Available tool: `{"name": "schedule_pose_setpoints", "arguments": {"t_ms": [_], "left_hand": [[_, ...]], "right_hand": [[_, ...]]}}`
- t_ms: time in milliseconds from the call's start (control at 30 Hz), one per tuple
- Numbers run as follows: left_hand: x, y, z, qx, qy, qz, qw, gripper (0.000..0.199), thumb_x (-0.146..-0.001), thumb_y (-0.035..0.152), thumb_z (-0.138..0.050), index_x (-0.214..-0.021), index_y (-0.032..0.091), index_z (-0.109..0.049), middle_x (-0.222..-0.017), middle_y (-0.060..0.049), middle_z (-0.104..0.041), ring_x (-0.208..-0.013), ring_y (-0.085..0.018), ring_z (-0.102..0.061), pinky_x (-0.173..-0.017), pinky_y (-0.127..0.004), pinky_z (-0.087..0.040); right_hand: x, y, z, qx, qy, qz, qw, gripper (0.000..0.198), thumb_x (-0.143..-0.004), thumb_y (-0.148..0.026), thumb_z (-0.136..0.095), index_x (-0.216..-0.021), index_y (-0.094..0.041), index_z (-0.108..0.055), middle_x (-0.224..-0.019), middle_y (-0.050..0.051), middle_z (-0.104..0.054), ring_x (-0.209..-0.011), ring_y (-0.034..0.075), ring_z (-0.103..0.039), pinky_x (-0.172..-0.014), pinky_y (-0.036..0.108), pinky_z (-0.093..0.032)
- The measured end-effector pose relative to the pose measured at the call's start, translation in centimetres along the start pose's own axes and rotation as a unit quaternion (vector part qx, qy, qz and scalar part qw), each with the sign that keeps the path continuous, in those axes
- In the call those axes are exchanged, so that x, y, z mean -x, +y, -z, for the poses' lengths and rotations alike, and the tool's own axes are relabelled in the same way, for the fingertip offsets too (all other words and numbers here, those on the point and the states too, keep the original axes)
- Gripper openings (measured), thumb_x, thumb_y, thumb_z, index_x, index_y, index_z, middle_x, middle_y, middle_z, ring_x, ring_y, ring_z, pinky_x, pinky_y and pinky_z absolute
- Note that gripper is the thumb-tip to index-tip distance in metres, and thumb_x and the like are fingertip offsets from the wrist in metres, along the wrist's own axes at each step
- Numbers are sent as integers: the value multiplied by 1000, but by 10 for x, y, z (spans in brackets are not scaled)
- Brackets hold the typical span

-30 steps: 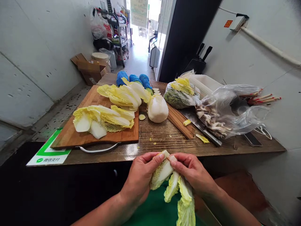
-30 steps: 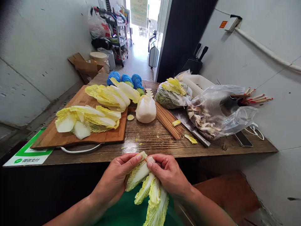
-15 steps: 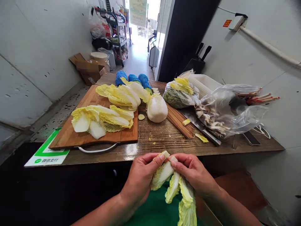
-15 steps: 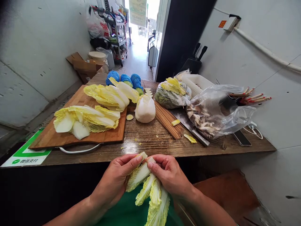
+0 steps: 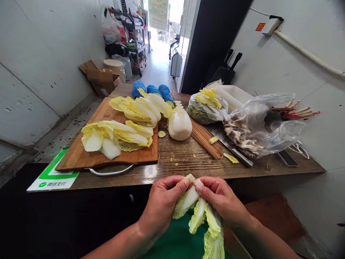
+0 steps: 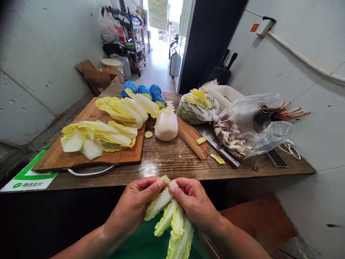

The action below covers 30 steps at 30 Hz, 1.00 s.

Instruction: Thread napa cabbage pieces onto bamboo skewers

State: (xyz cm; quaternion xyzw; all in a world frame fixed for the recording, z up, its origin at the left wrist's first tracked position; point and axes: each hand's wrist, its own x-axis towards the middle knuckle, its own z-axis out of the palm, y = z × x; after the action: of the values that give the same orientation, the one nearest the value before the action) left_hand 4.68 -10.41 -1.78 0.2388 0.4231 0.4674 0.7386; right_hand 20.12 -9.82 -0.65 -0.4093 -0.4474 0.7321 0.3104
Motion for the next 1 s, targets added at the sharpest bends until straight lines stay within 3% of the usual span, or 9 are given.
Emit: {"name": "schedule_pose_setpoints", "arguments": {"t_ms": [667, 767, 933, 1000], "left_hand": [[1, -1, 1, -21, 0, 11, 1000, 21, -63, 32, -74, -69, 13, -70, -65, -3, -64, -59, -12, -53, -56, -23, -42], [0, 1, 0, -7, -4, 30, 1000, 23, -65, 35, -72, -74, 13, -70, -67, -4, -65, -59, -12, -55, -58, -23, -43], [-3, 10, 1, 3, 1, 18, 1000, 36, -71, 41, -66, -101, 20, -67, -76, -3, -67, -70, -15, -59, -64, -25, -45], [-5, 13, 2, -48, -8, 9, 999, 34, -66, 37, -72, -94, 19, -68, -76, -3, -67, -68, -15, -58, -64, -25, -44]], "right_hand": [[-5, 4, -3, -31, 41, -27, 998, 32, -74, -41, -67, -73, -11, -57, -59, -1, -56, -46, 6, -48, -45, 17, -37], [-6, 3, -2, -28, 40, -17, 999, 31, -75, -41, -66, -74, -11, -57, -59, -1, -56, -46, 6, -48, -45, 17, -37], [-9, 1, 2, -11, 26, -9, 1000, 32, -76, -43, -64, -76, -12, -57, -61, -1, -57, -49, 7, -49, -48, 19, -39], [-11, 0, 3, 13, 13, -8, 1000, 33, -74, -44, -65, -73, -12, -56, -58, -2, -54, -47, 6, -46, -46, 18, -36]]}}
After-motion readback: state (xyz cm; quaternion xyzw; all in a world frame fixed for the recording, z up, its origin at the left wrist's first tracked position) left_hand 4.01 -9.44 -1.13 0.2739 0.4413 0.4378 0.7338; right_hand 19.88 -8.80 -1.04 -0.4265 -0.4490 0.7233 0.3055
